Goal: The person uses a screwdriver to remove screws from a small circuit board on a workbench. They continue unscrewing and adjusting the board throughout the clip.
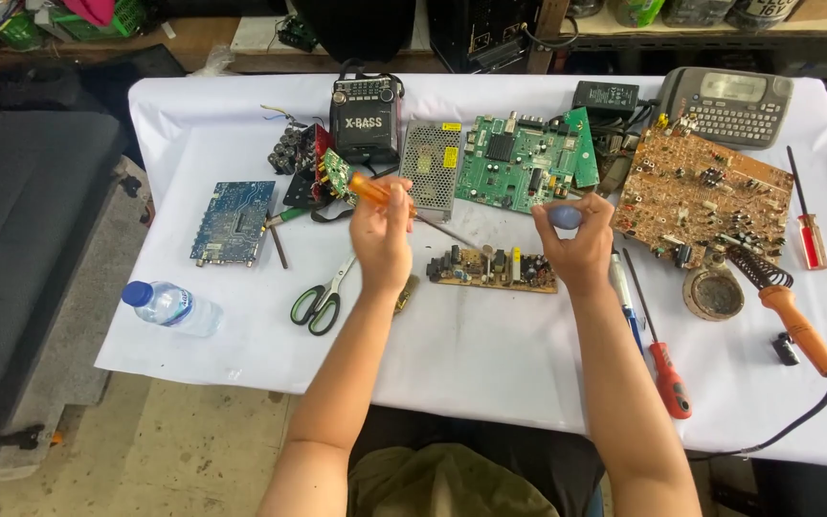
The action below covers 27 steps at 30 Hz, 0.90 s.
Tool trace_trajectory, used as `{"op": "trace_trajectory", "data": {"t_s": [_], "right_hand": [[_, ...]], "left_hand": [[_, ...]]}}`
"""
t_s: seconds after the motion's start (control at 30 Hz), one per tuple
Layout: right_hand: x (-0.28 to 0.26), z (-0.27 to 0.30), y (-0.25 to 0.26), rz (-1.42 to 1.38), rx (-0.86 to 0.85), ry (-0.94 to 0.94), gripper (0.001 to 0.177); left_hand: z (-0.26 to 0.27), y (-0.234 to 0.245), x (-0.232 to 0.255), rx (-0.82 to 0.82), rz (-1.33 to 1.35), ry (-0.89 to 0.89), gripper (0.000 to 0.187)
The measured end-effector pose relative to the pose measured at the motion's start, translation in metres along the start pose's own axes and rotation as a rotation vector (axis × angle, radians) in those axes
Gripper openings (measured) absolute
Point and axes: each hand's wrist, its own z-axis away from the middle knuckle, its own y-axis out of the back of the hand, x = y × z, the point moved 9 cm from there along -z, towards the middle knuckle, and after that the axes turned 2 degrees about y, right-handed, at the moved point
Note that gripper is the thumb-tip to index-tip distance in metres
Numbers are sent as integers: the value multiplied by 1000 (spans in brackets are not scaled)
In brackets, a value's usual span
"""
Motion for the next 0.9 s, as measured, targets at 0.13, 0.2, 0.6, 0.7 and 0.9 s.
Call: {"op": "trace_trajectory", "data": {"t_s": [0.13,0.2,0.6,0.7,0.9], "right_hand": [[-11,-5,-5,-81,-35,5,49],[-14,-6,-12,-16,-135,58,46],[-25,7,-28,194,-141,187,31],[-6,-5,-13,297,-125,140,27],[5,-1,-18,241,-255,87,24]], "left_hand": [[7,-35,-16,-63,-87,64,27],[17,-42,-42,-117,-214,151,32],[44,-14,-90,82,-285,-104,25],[56,-16,-98,76,-343,-171,28],[63,-25,-82,6,-460,-333,30]]}}
